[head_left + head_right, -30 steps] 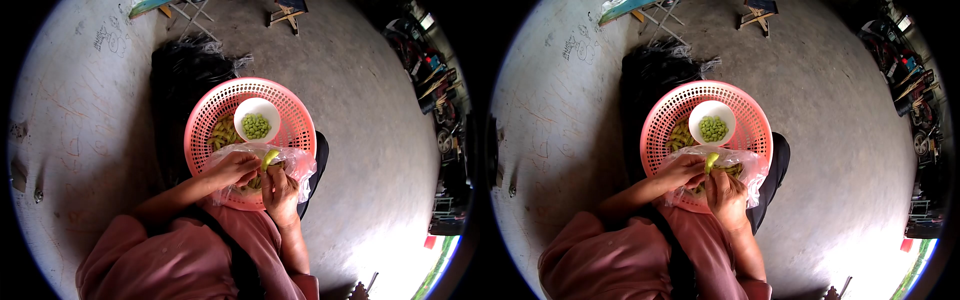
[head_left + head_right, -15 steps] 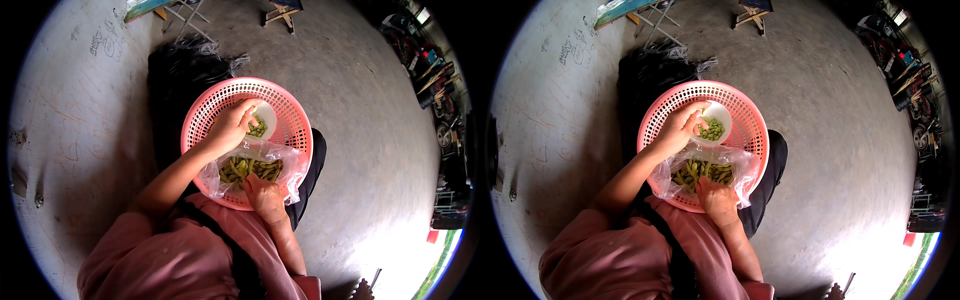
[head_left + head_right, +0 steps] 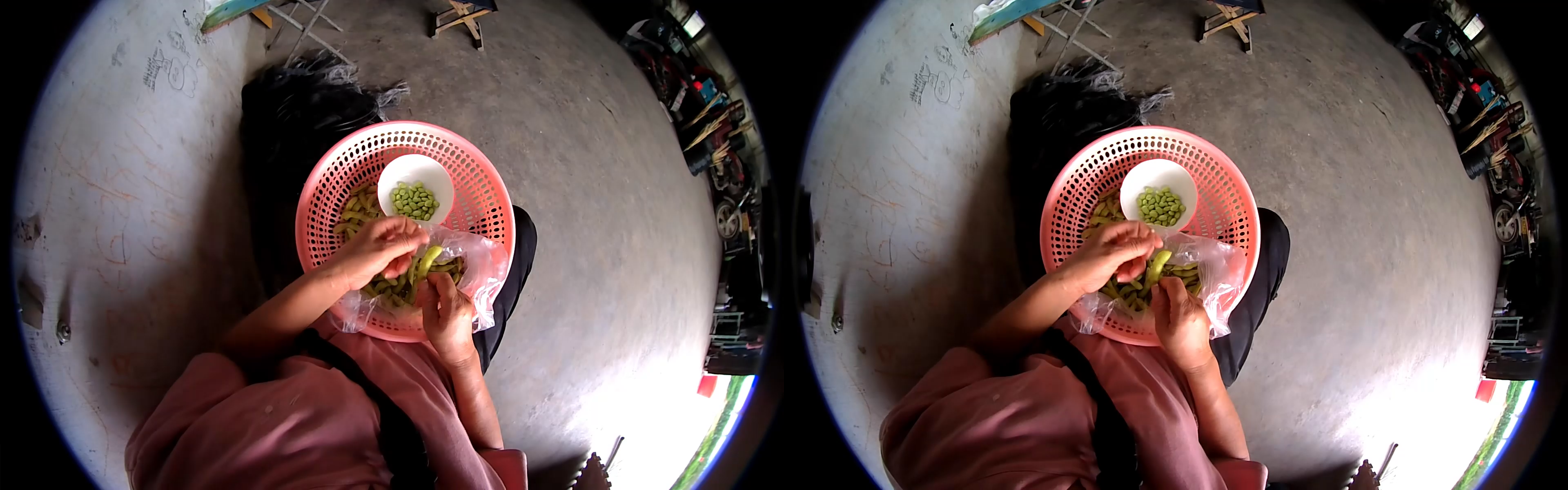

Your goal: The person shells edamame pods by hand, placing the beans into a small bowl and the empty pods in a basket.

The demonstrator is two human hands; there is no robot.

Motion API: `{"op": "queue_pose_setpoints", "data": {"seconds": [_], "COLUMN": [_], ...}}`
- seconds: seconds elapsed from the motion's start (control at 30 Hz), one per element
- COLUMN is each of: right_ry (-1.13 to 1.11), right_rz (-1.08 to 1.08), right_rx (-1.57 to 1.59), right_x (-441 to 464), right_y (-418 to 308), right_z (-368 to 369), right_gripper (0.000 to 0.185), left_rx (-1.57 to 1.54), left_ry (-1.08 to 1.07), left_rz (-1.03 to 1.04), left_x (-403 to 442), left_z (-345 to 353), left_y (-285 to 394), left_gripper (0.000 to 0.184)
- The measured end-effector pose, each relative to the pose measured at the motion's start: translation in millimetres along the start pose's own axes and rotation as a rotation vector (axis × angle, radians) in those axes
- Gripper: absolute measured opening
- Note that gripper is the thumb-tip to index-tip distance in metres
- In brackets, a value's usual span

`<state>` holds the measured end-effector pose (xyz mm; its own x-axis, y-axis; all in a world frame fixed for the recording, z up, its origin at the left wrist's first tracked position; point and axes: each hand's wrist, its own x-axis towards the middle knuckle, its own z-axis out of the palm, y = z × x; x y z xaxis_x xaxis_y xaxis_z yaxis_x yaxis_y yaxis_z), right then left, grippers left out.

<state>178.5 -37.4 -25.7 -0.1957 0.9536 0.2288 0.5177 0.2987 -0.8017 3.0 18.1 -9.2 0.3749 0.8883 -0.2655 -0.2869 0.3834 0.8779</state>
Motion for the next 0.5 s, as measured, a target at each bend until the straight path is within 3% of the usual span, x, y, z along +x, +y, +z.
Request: {"op": "queue_pose_setpoints", "data": {"seconds": [0.17,0.23,0.3,0.43,0.5], "right_ry": [0.18,0.372,0.437,0.451,0.475], "right_rz": [-0.186,-0.371,-0.45,-0.338,-0.309], "right_rx": [-0.042,-0.161,-0.216,-0.408,-0.324], "right_x": [4.6,16.8,32.6,65.0,69.3], "right_y": [-17.5,-33.4,-42.8,-30.6,-30.4], "right_z": [-21.5,-35.0,-48.0,-55.7,-53.8], "right_gripper": [0.013,0.003,0.013,0.009,0.009], "left_rx": [-0.047,-0.043,-0.033,0.103,0.15], "left_ry": [-0.081,-0.059,-0.07,-0.136,-0.164], "left_rz": [-0.013,-0.052,-0.071,-0.105,-0.117], "left_x": [-4.6,-6.7,-5.7,-6.2,-7.2], "left_z": [1.2,1.4,-1.2,-1.8,-0.8], "left_y": [-11.1,-5.9,-7.8,-11.0,-12.5], "left_gripper": [0.02,0.019,0.019,0.018,0.017]}}
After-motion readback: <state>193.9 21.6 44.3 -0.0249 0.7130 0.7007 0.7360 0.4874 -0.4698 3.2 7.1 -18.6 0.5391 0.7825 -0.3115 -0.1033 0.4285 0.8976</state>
